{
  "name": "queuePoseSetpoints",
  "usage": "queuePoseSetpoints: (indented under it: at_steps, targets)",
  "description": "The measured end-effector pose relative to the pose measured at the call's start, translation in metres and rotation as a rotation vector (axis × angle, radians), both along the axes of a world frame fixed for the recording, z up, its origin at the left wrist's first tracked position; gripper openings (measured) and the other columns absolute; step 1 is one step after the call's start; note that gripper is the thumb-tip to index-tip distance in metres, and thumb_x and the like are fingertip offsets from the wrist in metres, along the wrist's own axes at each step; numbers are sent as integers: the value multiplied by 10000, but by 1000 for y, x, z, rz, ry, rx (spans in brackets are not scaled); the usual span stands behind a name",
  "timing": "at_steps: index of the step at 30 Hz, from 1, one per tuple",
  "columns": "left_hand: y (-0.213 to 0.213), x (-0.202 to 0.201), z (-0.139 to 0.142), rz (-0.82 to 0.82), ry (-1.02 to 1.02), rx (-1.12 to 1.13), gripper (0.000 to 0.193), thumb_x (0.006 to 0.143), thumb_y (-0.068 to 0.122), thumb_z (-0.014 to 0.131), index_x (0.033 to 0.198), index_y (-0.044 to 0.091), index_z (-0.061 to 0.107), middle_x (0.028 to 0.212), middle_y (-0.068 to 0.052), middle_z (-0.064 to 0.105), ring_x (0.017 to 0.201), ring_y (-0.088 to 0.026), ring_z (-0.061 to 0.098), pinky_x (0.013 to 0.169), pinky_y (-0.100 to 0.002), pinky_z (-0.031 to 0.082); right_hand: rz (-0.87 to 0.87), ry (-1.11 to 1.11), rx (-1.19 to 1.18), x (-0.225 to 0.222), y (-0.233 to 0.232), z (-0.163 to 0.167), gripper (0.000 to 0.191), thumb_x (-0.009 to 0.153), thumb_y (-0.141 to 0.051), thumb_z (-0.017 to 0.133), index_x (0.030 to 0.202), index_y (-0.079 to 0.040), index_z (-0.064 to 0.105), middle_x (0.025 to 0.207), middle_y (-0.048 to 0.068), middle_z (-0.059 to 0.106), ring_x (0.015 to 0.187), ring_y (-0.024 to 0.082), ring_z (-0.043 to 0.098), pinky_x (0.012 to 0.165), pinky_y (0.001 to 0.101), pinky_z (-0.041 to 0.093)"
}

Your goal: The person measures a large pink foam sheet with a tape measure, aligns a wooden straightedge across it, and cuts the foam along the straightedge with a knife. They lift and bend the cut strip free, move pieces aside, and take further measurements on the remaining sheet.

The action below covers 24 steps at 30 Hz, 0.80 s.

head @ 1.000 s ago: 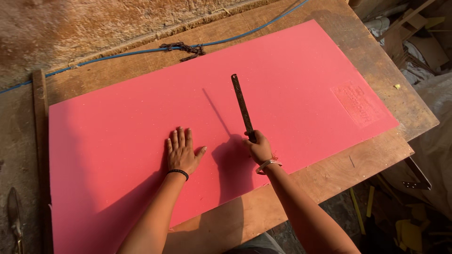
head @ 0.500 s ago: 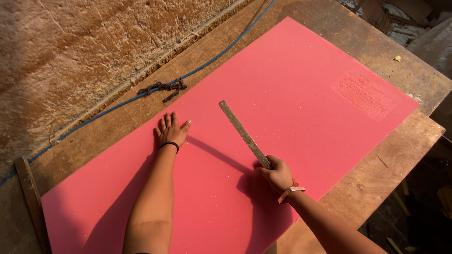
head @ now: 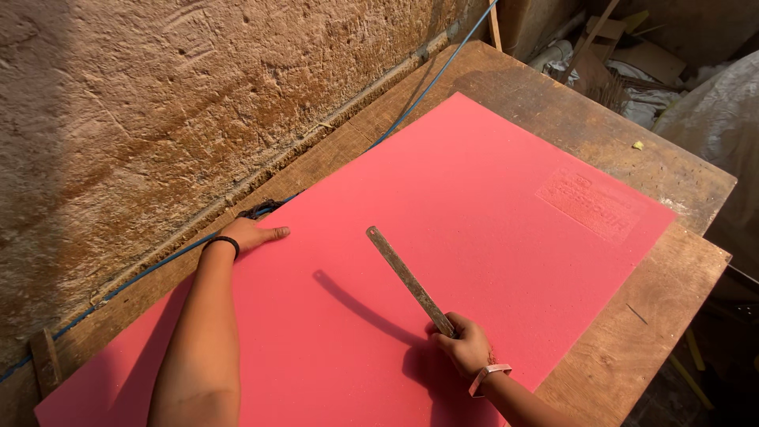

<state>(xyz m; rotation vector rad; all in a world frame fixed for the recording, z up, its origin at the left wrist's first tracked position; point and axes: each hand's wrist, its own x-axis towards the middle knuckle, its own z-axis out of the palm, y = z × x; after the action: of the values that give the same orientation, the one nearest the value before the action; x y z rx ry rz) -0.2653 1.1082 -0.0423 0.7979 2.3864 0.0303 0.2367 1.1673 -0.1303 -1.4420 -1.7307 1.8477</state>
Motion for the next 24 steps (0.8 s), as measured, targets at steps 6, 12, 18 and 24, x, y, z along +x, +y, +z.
queuePoseSetpoints:
  at_steps: [6,12,18,24]
  targets:
    - [-20,88,134,-70,405,49,969,539,817,812,1268,182,743,1171,-100,775,1097,-291,724,1020,-463,522,-50,255,-44,-2,-1,15,212,812,-58,686,999,-1,767,695,30,673,623,107,628,586,279,489]
    - [-46,204,305,-6,865,253,991,488,841,831,1248,212,738,1110,-118,752,1033,-330,702,869,-496,554,-421,371,-4,-15,-34,85,402,854,-52,654,1248,-122,690,713,10,648,566,79,549,504,289,467]
    - [-102,390,466,-106,1381,341,787,628,844,766,968,134,737,808,-91,741,787,-279,712,691,-437,536,38,691,-229,4,4,207,452,839,-79,664,1282,-168,635,1183,-51,724,506,143,615,464,304,424]
    - [-129,551,404,-191,1404,400,561,727,627,811,900,113,665,848,-57,698,823,-240,693,713,-407,527,80,874,-366,169,14,159,149,899,-108,664,959,23,704,725,68,651,476,105,465,446,283,406]
